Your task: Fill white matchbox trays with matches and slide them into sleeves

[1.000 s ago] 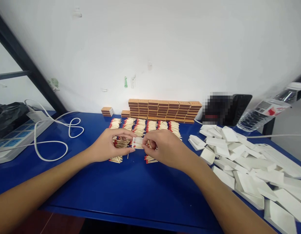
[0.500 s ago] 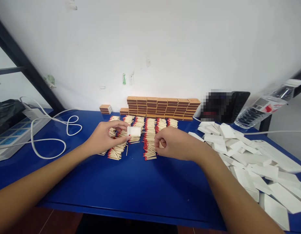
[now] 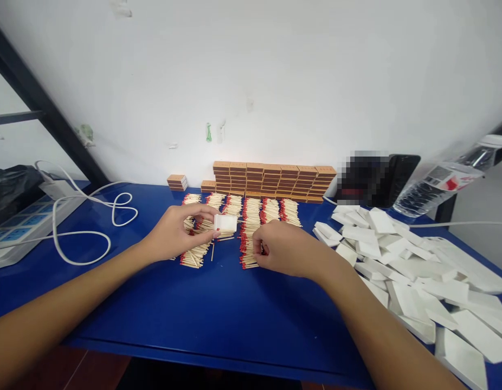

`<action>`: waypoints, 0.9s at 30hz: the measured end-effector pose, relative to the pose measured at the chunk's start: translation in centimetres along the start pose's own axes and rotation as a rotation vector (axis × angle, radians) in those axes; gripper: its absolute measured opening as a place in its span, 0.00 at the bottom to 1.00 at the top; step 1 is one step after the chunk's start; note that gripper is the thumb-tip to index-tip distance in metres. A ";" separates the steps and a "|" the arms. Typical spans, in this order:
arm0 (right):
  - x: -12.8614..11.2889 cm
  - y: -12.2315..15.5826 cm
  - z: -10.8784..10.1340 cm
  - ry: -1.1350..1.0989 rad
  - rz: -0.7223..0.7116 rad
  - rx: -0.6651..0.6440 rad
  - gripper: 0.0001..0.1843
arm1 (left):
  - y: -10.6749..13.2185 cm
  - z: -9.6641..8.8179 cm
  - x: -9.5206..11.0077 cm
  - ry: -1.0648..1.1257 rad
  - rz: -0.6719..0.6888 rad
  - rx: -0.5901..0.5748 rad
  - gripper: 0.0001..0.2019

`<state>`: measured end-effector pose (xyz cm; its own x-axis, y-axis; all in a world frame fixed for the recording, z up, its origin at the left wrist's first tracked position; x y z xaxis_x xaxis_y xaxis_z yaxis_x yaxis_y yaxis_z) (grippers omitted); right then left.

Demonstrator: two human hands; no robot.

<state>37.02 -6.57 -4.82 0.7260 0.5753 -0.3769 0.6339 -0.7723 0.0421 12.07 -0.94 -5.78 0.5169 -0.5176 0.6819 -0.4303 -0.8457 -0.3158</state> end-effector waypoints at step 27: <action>-1.6 -1.3 0.4 0.009 -0.156 0.370 0.03 | 0.5 0.3 1.2 0.150 0.008 -0.255 0.18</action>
<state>34.96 -6.59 -4.61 0.6321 0.6944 -0.3438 0.5990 -0.7194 -0.3518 12.70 -2.04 -5.32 0.4062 -0.4830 0.7757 -0.6159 -0.7718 -0.1581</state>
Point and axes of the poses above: each hand's wrist, its own y-axis away from the middle knuckle, its own z-axis out of the palm, x = y × z, the point moved 2 cm from there along -y, towards the middle knuckle, and after that the axes turned 14 degrees about -z, right-handed, at the moved point
